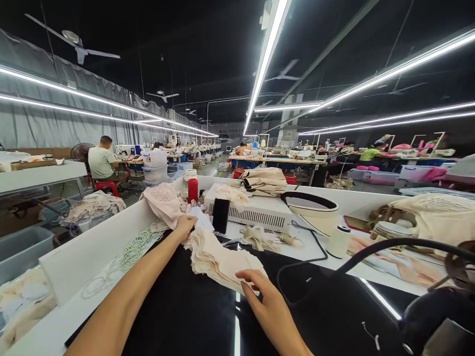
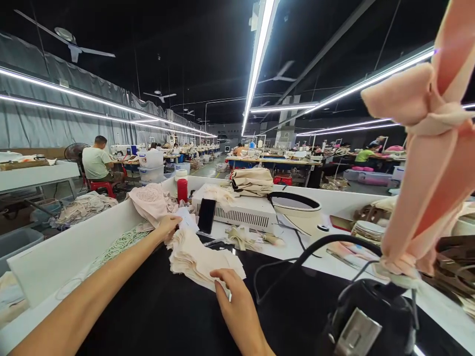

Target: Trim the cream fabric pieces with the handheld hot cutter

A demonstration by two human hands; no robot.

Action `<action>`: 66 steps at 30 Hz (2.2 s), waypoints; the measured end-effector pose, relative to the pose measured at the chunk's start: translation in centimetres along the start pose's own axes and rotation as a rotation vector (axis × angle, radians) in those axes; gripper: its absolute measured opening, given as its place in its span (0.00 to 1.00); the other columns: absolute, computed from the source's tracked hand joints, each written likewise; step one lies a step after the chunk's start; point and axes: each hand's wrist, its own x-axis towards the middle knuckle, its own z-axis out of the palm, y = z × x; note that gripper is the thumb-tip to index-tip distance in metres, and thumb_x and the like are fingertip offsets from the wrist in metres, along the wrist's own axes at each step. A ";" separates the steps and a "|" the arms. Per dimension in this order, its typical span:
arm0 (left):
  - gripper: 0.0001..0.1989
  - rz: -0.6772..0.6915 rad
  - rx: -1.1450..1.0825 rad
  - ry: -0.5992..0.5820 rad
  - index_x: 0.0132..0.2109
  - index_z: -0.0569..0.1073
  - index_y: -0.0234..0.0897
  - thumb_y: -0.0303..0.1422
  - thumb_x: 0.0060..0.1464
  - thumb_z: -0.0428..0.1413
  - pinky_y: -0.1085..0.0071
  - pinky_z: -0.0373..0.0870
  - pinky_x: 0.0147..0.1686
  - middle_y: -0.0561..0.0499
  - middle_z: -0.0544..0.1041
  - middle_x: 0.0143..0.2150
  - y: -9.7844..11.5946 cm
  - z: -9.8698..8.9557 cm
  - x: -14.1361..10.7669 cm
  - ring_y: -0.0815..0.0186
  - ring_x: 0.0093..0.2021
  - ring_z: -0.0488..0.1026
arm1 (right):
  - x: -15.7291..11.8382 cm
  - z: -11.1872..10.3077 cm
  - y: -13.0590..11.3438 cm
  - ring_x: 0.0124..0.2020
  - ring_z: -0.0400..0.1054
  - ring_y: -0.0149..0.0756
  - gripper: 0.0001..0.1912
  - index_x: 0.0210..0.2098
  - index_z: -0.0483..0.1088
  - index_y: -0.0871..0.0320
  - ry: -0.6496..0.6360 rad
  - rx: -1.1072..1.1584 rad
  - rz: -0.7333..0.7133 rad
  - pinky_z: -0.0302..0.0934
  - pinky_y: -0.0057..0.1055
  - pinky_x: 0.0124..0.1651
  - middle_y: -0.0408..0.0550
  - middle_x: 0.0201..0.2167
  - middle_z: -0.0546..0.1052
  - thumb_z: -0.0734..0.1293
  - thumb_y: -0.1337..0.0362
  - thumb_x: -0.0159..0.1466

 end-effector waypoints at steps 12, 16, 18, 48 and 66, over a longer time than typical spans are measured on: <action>0.17 0.308 0.014 -0.269 0.59 0.72 0.35 0.38 0.68 0.59 0.57 0.78 0.48 0.44 0.75 0.56 8.5 -2.6 -1.7 0.58 0.50 0.77 | 1.5 -0.9 0.2 0.42 0.76 0.43 0.17 0.51 0.73 0.54 0.330 -0.009 0.004 0.74 0.40 0.43 0.54 0.47 0.80 0.61 0.57 0.67; 0.14 0.340 0.206 -0.663 0.55 0.74 0.34 0.35 0.67 0.61 0.62 0.79 0.42 0.47 0.78 0.48 10.2 -0.4 -3.8 0.63 0.42 0.78 | 1.4 -1.6 0.1 0.52 0.73 0.48 0.16 0.55 0.70 0.53 0.431 -0.070 -0.064 0.71 0.47 0.53 0.56 0.51 0.77 0.60 0.58 0.70; 0.12 0.359 0.314 -0.811 0.52 0.75 0.33 0.34 0.65 0.62 0.65 0.79 0.40 0.49 0.78 0.44 10.6 0.7 -4.5 0.64 0.39 0.78 | 1.3 -1.9 0.2 0.56 0.71 0.50 0.15 0.52 0.72 0.53 0.410 -0.113 -0.127 0.68 0.51 0.58 0.56 0.52 0.77 0.60 0.59 0.71; 0.16 0.392 0.827 -0.423 0.57 0.74 0.34 0.40 0.68 0.59 0.54 0.77 0.51 0.44 0.76 0.56 6.1 -10.7 -2.1 0.56 0.52 0.76 | 2.8 2.1 5.1 0.51 0.78 0.53 0.19 0.56 0.77 0.53 -0.151 -0.590 -0.416 0.76 0.50 0.49 0.55 0.53 0.82 0.61 0.60 0.72; 0.16 0.054 0.866 -0.243 0.58 0.73 0.36 0.39 0.68 0.59 0.54 0.76 0.52 0.43 0.74 0.58 -4.2 -13.7 -5.2 0.56 0.53 0.76 | 3.1 1.5 7.3 0.50 0.80 0.50 0.21 0.58 0.77 0.50 -0.131 -0.688 -0.494 0.80 0.42 0.41 0.51 0.53 0.83 0.60 0.55 0.72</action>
